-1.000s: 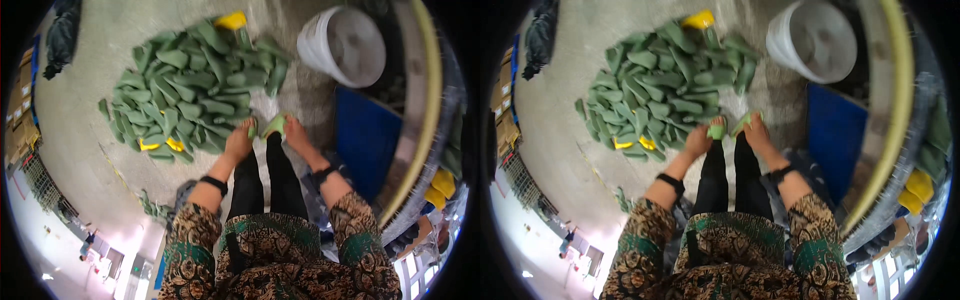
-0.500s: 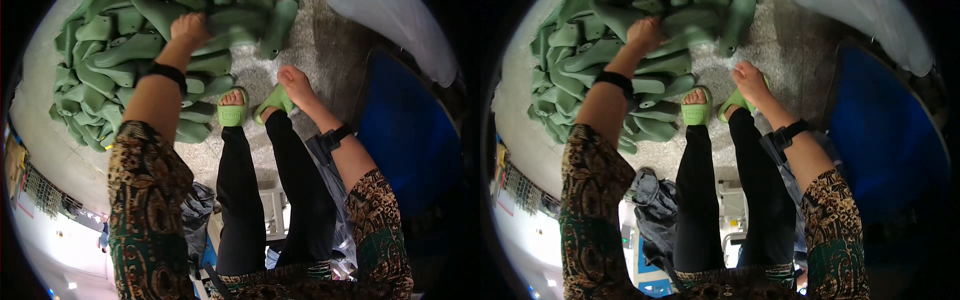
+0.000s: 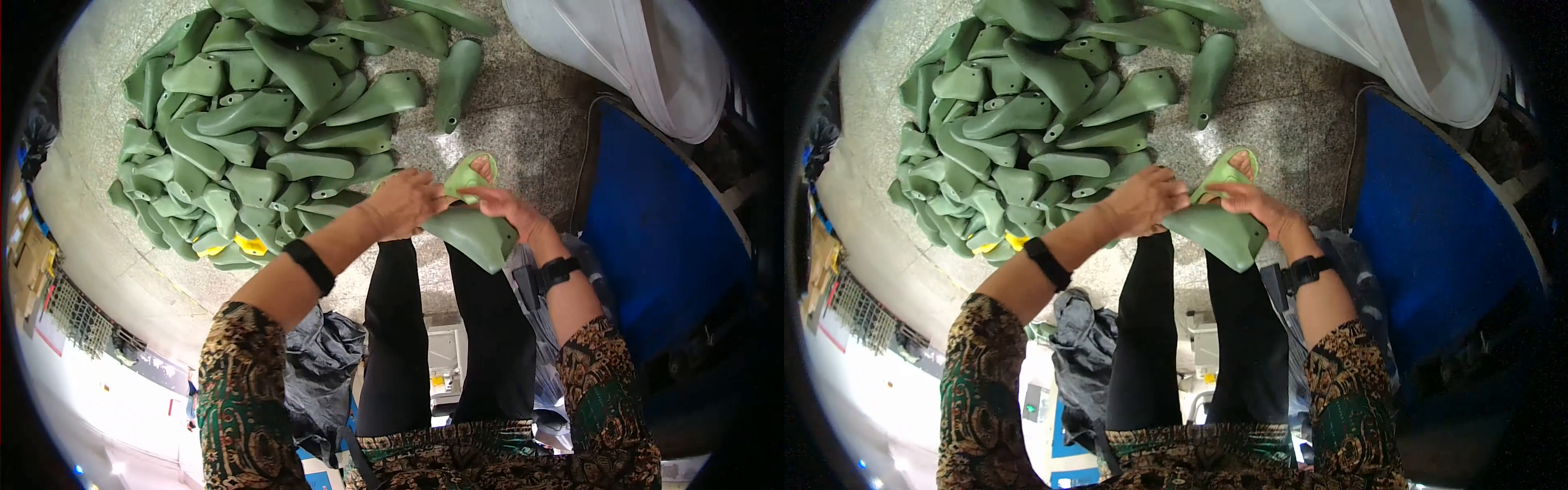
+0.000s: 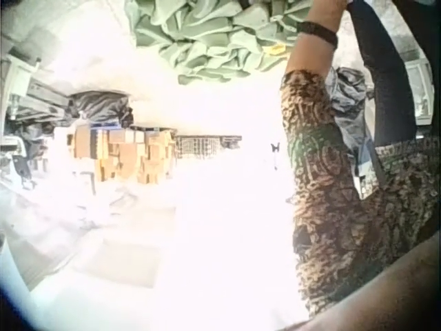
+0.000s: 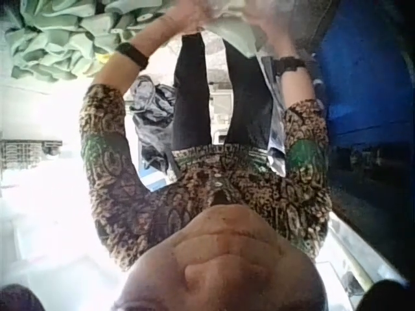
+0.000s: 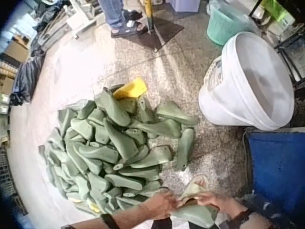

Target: Picking up shoe lasts from a pile on the floor and organizing them onto a workbench or conveyor area.

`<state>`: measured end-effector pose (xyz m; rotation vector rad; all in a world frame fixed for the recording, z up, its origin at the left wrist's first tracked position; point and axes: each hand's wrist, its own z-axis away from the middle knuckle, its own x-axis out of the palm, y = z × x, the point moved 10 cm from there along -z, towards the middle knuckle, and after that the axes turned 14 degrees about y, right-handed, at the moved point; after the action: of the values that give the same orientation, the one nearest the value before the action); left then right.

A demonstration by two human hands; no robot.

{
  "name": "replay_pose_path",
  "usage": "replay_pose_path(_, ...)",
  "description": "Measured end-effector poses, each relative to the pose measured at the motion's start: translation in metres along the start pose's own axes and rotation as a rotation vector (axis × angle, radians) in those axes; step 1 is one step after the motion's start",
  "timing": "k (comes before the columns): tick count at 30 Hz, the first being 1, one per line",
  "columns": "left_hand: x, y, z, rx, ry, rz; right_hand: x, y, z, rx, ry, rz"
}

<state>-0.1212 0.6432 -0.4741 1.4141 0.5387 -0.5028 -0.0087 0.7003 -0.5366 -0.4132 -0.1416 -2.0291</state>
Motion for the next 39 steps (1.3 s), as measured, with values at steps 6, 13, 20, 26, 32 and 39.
replay_pose_path(6,0.045,-0.060,-0.059,-0.265,0.481,-0.025,-0.066,0.050,0.013,0.135,0.133,-0.067)
replay_pose_path(13,0.096,-0.175,-0.071,-1.121,0.470,-0.002,-0.084,0.033,-0.002,-0.123,0.312,-0.229)
replay_pose_path(20,0.073,-0.118,0.005,-1.033,0.205,0.209,-0.038,0.000,0.062,-0.206,0.357,-0.337)
replay_pose_path(26,-0.043,0.018,0.126,-1.153,0.346,0.471,0.053,-0.035,0.159,-0.406,0.143,-0.239)
replay_pose_path(32,-0.192,0.180,0.121,-1.135,0.378,0.572,0.100,-0.084,0.379,-0.767,0.107,0.260)
replay_pose_path(39,-0.324,0.339,0.032,-0.591,0.315,0.275,0.087,-0.078,0.578,-0.855,0.324,0.175)
